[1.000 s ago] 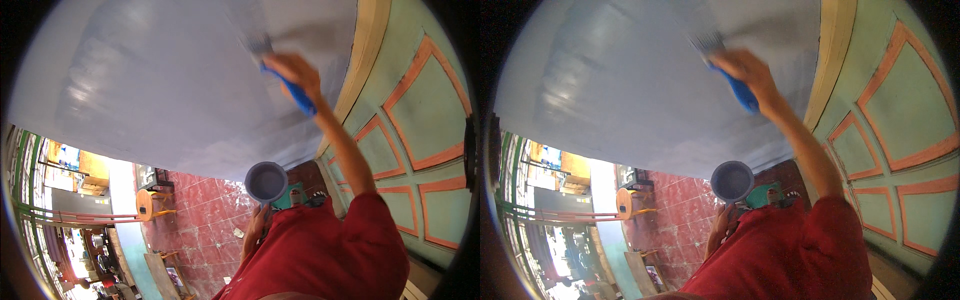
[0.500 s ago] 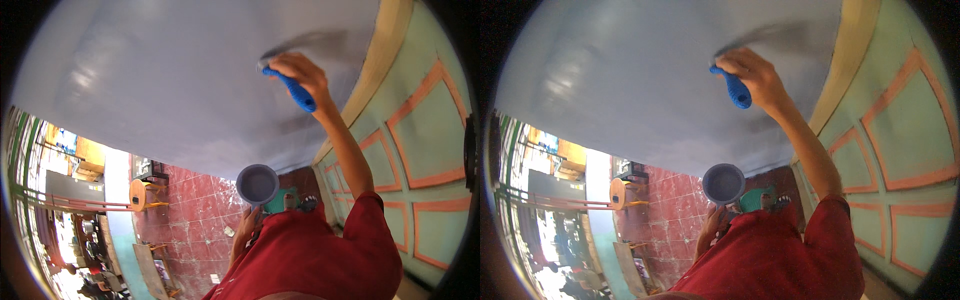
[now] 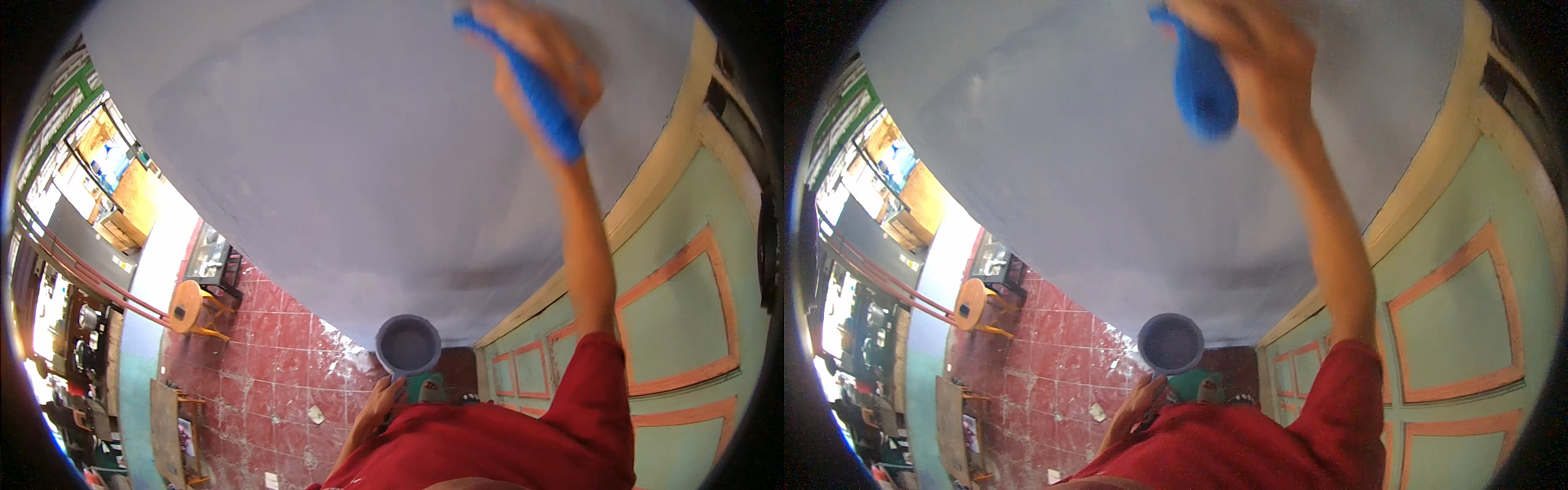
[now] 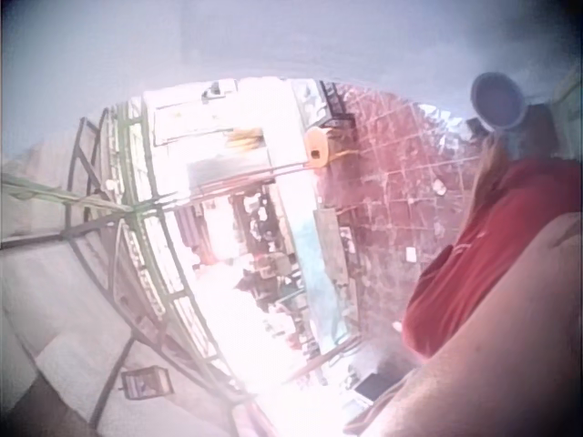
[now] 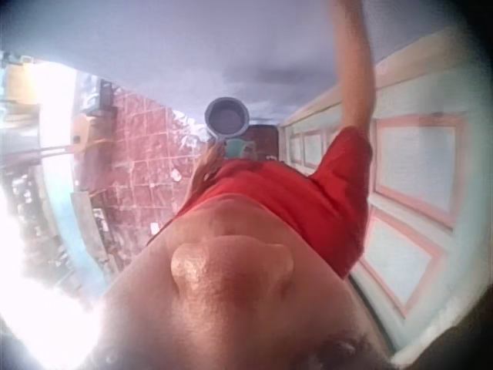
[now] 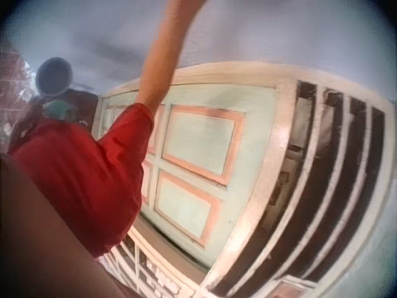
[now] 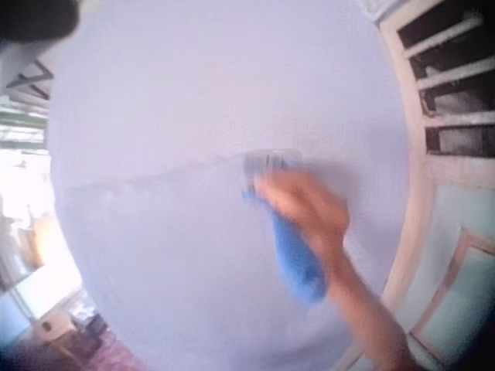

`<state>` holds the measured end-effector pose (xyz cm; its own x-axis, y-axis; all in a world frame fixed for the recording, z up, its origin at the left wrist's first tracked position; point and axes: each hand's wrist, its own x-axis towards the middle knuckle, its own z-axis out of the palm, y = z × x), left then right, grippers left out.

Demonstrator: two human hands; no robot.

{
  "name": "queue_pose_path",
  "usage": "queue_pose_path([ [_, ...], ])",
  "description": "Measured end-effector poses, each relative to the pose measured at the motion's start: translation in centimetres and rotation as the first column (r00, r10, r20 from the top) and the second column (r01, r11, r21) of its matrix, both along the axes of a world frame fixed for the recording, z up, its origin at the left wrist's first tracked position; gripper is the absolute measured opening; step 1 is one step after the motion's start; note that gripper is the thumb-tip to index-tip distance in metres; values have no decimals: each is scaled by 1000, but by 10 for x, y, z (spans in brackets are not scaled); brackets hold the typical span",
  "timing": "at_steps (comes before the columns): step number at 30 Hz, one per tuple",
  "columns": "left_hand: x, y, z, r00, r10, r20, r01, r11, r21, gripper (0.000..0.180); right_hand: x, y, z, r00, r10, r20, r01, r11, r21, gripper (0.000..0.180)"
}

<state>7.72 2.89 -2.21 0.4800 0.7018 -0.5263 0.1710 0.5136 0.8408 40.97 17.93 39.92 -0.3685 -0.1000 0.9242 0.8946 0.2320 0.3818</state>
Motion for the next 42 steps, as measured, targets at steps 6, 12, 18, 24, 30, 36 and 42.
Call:
queue_pose_path([
  [6,-22,5,-4,995,0,95,17,984,-177,24,-34,-33,-141,967,176,-185,-229,917,-327,46],
  [12,-36,23,25,998,-70,4,70,985,-158,25,-47,-43,-64,978,200,-64,-209,898,-387,31],
  [18,-56,28,13,997,-53,65,57,996,-70,27,-42,-3,64,986,164,-15,-165,980,-113,21],
  [24,-73,36,15,984,-108,140,114,993,-34,23,-72,-17,-13,990,-118,-80,99,973,-207,21],
  [30,-87,40,19,986,-151,73,156,985,-71,28,-86,-33,-81,985,104,-135,-160,836,-525,34],
  [36,-90,42,29,971,-194,139,209,973,-101,27,-88,-3,20,986,13,-169,-75,926,-369,19],
  [42,-88,34,15,980,-144,140,158,983,-96,25,-107,3,55,988,139,-69,-146,983,-113,16],
])
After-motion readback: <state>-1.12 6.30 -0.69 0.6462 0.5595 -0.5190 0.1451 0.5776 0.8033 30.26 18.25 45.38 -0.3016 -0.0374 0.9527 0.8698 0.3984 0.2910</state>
